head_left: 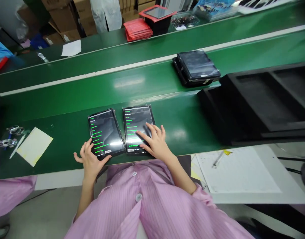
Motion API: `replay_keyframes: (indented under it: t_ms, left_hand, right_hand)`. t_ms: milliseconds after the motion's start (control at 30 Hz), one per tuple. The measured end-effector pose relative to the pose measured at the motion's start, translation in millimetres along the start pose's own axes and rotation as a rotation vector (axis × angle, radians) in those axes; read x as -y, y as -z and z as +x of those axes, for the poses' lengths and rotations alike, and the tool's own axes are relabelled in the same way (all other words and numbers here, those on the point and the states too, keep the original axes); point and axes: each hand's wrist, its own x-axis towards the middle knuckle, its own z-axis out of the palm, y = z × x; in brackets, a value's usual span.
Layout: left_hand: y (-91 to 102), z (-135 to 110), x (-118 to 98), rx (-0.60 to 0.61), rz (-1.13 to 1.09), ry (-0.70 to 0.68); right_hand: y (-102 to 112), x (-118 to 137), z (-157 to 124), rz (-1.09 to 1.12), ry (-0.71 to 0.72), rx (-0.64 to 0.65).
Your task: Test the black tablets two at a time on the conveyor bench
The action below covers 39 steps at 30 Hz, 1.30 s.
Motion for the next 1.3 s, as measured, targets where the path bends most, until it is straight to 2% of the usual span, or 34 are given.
replay_keyframes:
  t_ms: [167, 333, 367, 467, 533, 600, 767, 867, 1133, 1233, 1300]
  left_hand:
    - [4.4, 0.8, 1.4, 0.05, -0.017, 0.012]
    - [7.6, 1.6, 3.4, 0.168, -0.025, -0.009]
    - [7.9, 1.8, 5.4, 0.154, -0.038, -0.015]
    - [8.3, 3.8, 12.6, 0.013, -0.08, 0.032]
    - [8.3, 6.1, 16.4, -0.012, -0.078, 0.089]
    - [7.7, 8.5, 18.6, 0.055, -0.066, 0.124]
    - [3.0, 12.0, 21.4, 0.215, -0.212, 0.058]
    - [1.3, 13.9, 22.2, 0.218, -0.243, 0.038]
    - [2.8, 23.1, 16.6, 0.271, -0.087, 0.094]
    - [5.2, 30.5, 20.3, 0.298, -0.036, 0.106]
    - [7.0, 42.1, 27.4, 0.251, -0.072, 0.116]
  right_hand:
    - [1.2, -4.4, -2.2, 0.005, -0.033, -0.019]
    - [7.0, -13.1, -7.1, 0.068, -0.093, -0.152]
    - [7.8, -14.4, -7.8, 0.076, -0.101, -0.172]
    - [8.2, -16.8, -8.9, 0.088, -0.115, -0.191]
    - [6.8, -16.8, -8.5, 0.092, -0.108, -0.187]
    - [4.3, -15.6, -7.1, 0.097, -0.09, -0.18]
    - [-1.6, -10.1, 0.3, 0.088, -0.082, -0.117]
    - [-1.4, -6.1, 6.1, 0.067, -0.081, -0.069]
    - [-4.6, 3.6, 20.6, 0.028, -0.039, -0.003]
    - [-5.6, -0.3, 23.3, 0.008, -0.055, 0.002]
    - [-2.0, -8.4, 25.4, 0.013, -0.083, -0.016]
